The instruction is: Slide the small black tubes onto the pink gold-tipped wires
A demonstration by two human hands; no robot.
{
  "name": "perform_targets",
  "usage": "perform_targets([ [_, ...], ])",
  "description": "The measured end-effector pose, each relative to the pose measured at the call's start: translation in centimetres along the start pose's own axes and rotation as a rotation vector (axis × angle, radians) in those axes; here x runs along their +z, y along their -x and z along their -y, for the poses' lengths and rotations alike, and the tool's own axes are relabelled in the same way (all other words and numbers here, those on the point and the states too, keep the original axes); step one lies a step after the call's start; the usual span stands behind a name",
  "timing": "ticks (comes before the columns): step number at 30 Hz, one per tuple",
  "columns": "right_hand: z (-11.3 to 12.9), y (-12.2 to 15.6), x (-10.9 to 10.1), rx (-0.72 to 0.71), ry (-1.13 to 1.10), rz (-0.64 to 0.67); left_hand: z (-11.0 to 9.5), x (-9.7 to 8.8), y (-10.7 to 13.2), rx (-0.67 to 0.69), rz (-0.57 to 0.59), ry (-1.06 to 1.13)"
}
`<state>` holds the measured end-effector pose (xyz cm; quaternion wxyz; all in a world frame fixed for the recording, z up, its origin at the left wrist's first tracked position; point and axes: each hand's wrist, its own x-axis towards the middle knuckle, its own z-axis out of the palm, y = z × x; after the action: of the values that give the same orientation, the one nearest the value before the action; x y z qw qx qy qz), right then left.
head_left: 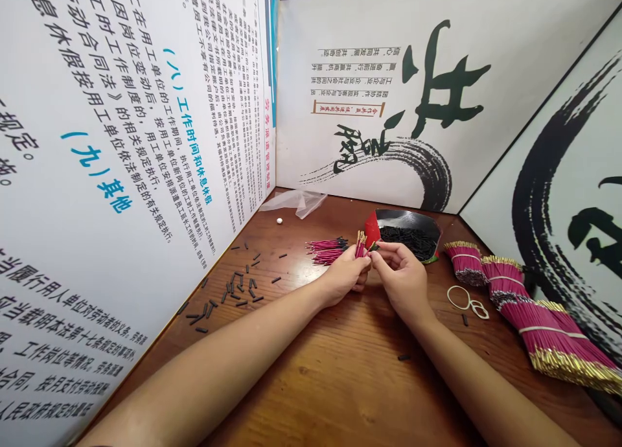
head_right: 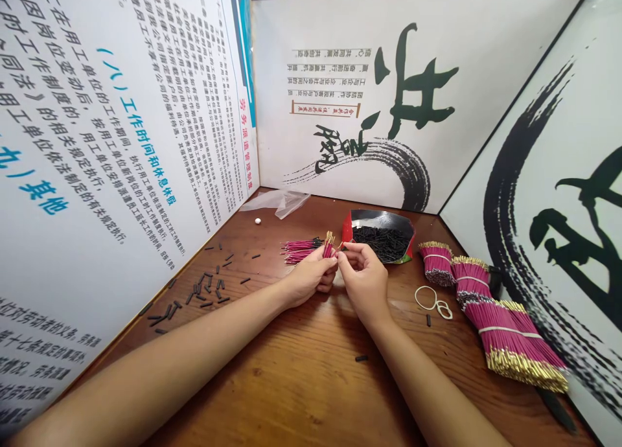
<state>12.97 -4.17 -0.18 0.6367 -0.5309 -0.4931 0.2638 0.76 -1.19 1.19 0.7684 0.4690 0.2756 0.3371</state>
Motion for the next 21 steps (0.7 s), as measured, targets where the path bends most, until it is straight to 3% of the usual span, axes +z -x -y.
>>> perform_targets([
  [9, 0.5, 0.1, 0.0, -0.049, 0.073, 0.021, 0.3, -0.3, -0.3, 0.005, 0.017, 0.040],
  [13, 0.3, -1.0, -1.2, -0.112, 0.161, -0.075, 0.3, -0.5, -0.4, 0.007, 0.027, 0.071],
  [17, -0.8, -2.7, -3.6, -0.189, 0.517, -0.188, 0.3, -0.7, -0.6, -0.014, 0.048, 0.131],
  [21, -2.2, -3.2, -4.9, -0.231, 0.930, -0.084, 0.3, -0.8, -0.8, -0.033, 0.039, 0.169],
])
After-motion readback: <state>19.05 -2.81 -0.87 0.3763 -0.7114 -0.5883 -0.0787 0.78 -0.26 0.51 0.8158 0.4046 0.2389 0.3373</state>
